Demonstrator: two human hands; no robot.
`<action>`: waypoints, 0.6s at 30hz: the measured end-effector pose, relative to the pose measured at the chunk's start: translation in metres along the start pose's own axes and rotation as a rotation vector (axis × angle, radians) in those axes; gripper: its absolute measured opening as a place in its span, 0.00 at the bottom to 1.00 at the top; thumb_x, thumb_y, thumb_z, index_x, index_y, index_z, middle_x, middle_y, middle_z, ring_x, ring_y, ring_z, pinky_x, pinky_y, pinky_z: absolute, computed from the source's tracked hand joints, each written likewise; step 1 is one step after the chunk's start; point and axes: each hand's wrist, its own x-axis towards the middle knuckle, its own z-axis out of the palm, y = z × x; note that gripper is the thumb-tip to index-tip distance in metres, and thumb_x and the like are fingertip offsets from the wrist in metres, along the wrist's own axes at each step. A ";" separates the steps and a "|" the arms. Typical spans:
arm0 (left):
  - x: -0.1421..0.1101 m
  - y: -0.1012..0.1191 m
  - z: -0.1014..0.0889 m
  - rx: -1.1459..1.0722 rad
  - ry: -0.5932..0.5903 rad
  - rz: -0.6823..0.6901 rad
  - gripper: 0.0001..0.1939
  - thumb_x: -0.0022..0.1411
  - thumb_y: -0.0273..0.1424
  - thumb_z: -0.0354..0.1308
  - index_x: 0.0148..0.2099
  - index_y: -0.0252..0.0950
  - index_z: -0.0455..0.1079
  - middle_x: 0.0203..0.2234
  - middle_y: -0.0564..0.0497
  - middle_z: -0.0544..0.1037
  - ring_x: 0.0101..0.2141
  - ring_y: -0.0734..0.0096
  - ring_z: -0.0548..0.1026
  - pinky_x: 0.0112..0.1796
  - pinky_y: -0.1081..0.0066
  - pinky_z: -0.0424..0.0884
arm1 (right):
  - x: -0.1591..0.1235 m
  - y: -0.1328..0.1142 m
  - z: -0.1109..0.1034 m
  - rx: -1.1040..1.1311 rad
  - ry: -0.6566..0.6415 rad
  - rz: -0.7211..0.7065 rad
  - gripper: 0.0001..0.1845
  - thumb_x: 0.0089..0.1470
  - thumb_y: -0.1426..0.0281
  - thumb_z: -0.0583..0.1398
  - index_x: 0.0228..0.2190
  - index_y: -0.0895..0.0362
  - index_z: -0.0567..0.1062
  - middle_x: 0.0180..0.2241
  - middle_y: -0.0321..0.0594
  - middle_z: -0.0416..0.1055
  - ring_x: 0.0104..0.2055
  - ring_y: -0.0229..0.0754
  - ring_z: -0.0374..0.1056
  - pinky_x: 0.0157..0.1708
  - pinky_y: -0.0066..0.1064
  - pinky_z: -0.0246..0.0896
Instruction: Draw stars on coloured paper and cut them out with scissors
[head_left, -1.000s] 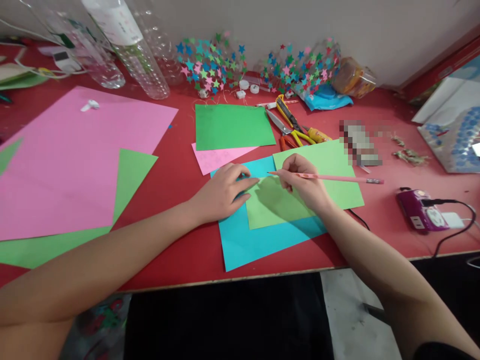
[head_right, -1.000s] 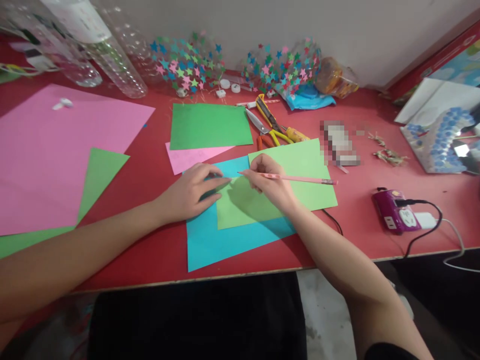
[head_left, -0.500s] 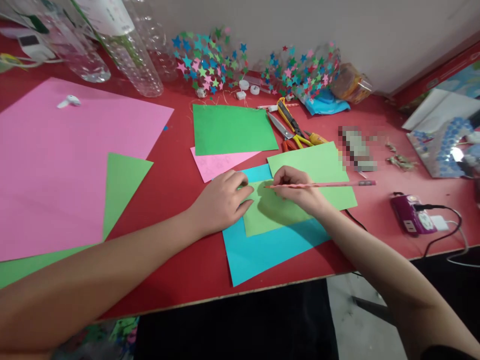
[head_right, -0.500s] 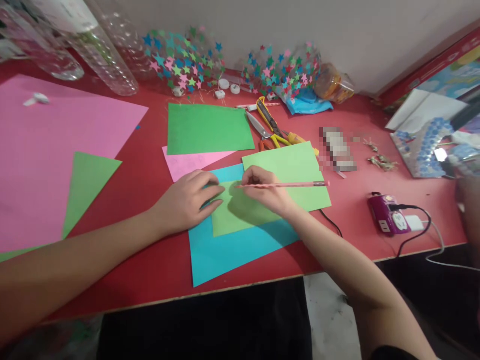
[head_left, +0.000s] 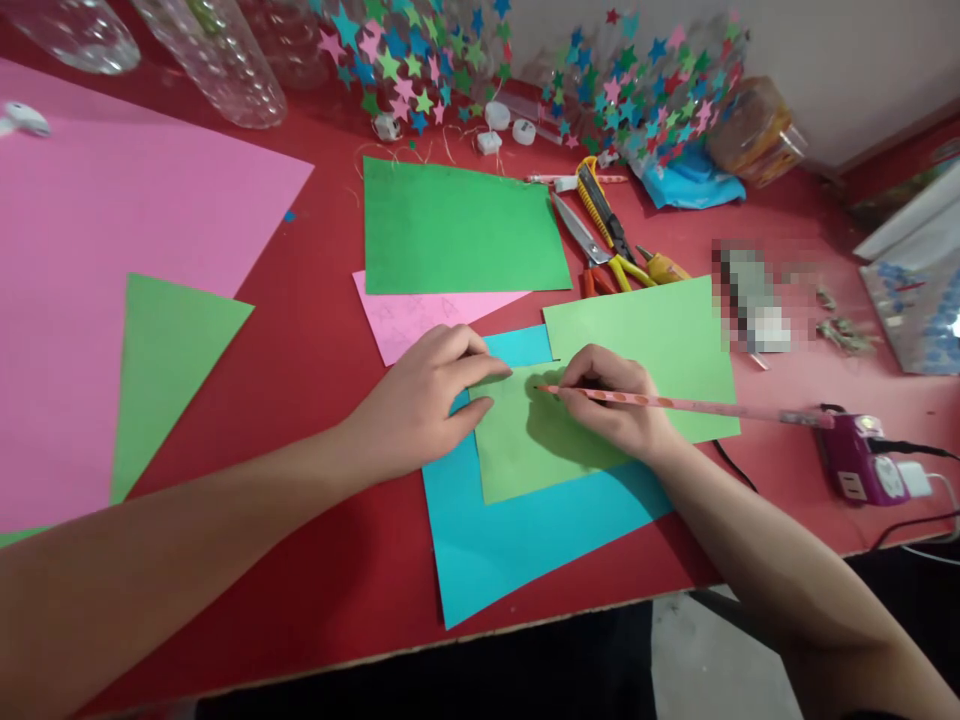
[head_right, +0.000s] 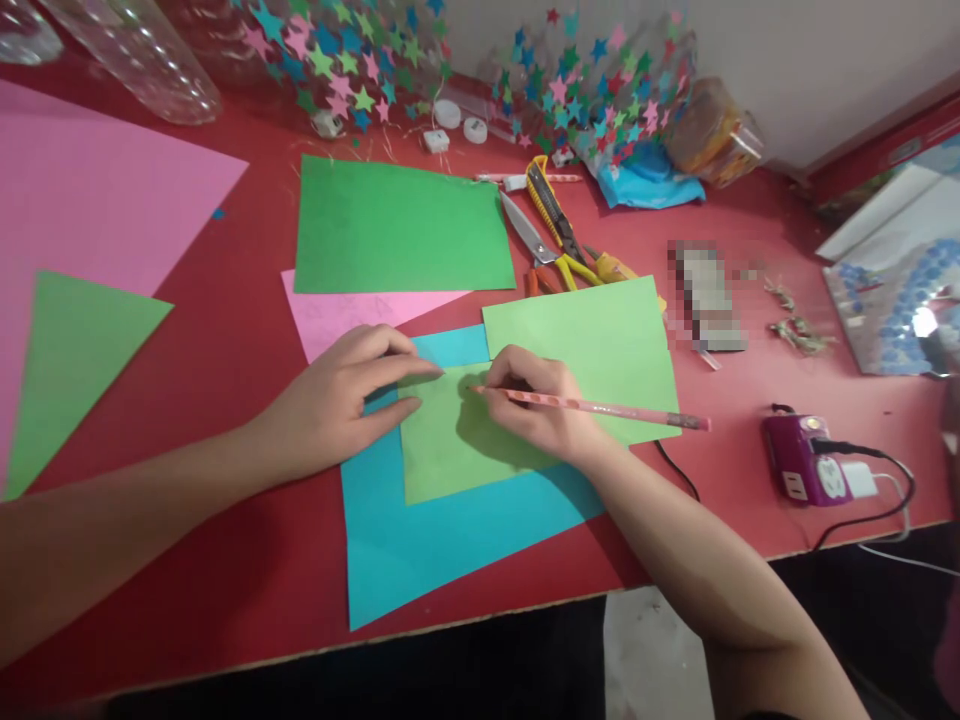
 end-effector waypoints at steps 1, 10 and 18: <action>0.000 0.000 0.000 -0.012 0.004 0.000 0.12 0.66 0.27 0.53 0.50 0.35 0.73 0.40 0.48 0.69 0.43 0.64 0.69 0.44 0.63 0.68 | 0.000 0.000 0.000 -0.006 -0.003 0.004 0.07 0.52 0.73 0.60 0.25 0.55 0.66 0.20 0.30 0.63 0.21 0.32 0.55 0.22 0.27 0.50; 0.001 0.001 -0.001 -0.017 0.021 -0.002 0.12 0.66 0.25 0.52 0.47 0.36 0.75 0.39 0.48 0.70 0.43 0.66 0.69 0.43 0.64 0.68 | 0.001 0.000 -0.002 -0.021 -0.027 0.036 0.08 0.52 0.72 0.60 0.24 0.55 0.66 0.20 0.31 0.63 0.22 0.33 0.56 0.23 0.27 0.50; 0.000 0.001 0.000 -0.011 0.036 0.010 0.12 0.65 0.24 0.53 0.46 0.35 0.76 0.38 0.48 0.70 0.42 0.65 0.69 0.43 0.64 0.68 | 0.001 -0.001 0.000 -0.038 -0.047 0.007 0.09 0.54 0.71 0.60 0.24 0.55 0.66 0.20 0.30 0.62 0.22 0.32 0.55 0.22 0.26 0.49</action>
